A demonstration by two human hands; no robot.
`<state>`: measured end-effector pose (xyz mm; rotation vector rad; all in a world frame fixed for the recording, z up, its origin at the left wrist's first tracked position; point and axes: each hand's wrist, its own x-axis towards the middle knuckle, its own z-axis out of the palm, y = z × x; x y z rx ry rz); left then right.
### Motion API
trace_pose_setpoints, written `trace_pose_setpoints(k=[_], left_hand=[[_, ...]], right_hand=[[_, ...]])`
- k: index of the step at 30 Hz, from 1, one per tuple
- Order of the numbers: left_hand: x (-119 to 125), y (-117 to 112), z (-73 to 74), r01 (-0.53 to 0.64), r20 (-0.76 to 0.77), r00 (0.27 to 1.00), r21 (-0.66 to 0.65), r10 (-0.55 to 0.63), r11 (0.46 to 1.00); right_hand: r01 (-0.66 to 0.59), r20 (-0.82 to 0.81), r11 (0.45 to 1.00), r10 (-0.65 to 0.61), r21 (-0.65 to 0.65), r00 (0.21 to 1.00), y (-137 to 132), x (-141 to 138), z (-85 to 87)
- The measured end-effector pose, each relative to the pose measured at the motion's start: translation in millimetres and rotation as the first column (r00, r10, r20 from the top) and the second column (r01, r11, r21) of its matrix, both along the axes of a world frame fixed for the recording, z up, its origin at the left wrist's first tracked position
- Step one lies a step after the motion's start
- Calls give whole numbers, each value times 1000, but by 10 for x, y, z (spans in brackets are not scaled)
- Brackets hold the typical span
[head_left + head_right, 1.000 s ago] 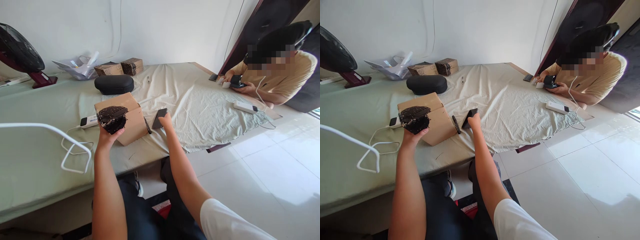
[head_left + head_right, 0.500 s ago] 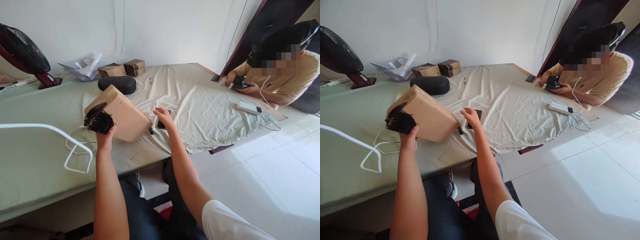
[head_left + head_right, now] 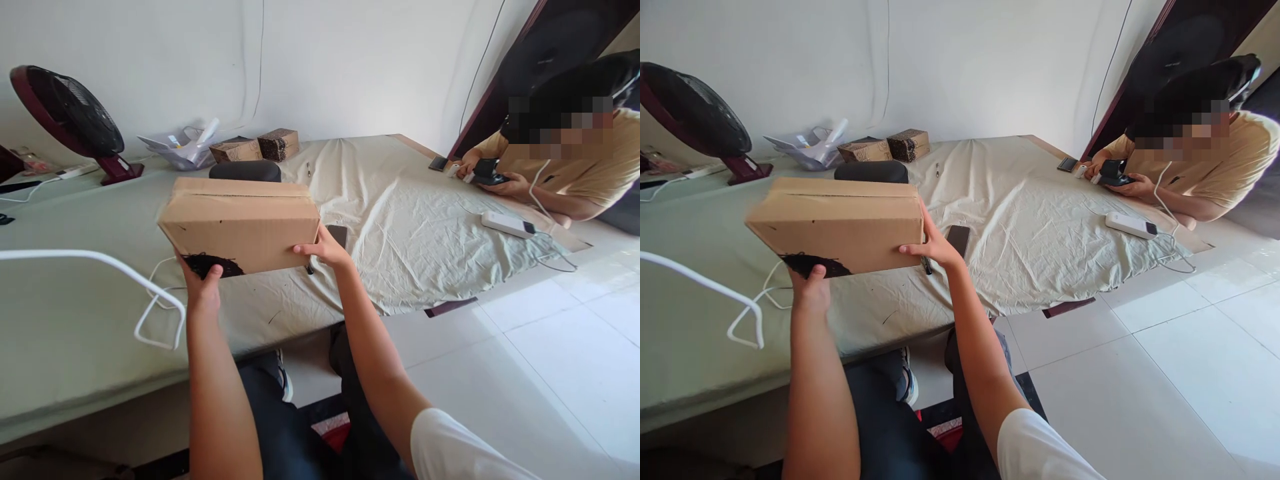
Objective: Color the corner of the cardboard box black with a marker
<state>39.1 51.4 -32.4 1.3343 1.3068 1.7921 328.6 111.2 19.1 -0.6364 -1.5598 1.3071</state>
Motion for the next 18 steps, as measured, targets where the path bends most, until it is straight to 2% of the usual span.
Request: trace_pose_setpoints(k=[3,6,11,16,18], left_hand=[[-40,-65,-21,21,-1,1000,-49,-21,999],[-23,-99,-29,26,-74,997,-93,-33,995],[-49,-76,-17,24,-64,997,-112,-32,993],[46,-8,-34,31,-30,999,-143,-35,989],[154,16,-56,63,-41,997,-178,-71,982]], right_hand=[[-52,-8,998,52,46,999,-19,126,92],[-77,1,994,77,79,997,-40,208,157],[-101,13,992,101,80,995,-50,250,182],[104,-62,993,-102,46,993,-47,106,158],[136,-97,990,-131,47,987,-56,8,147]])
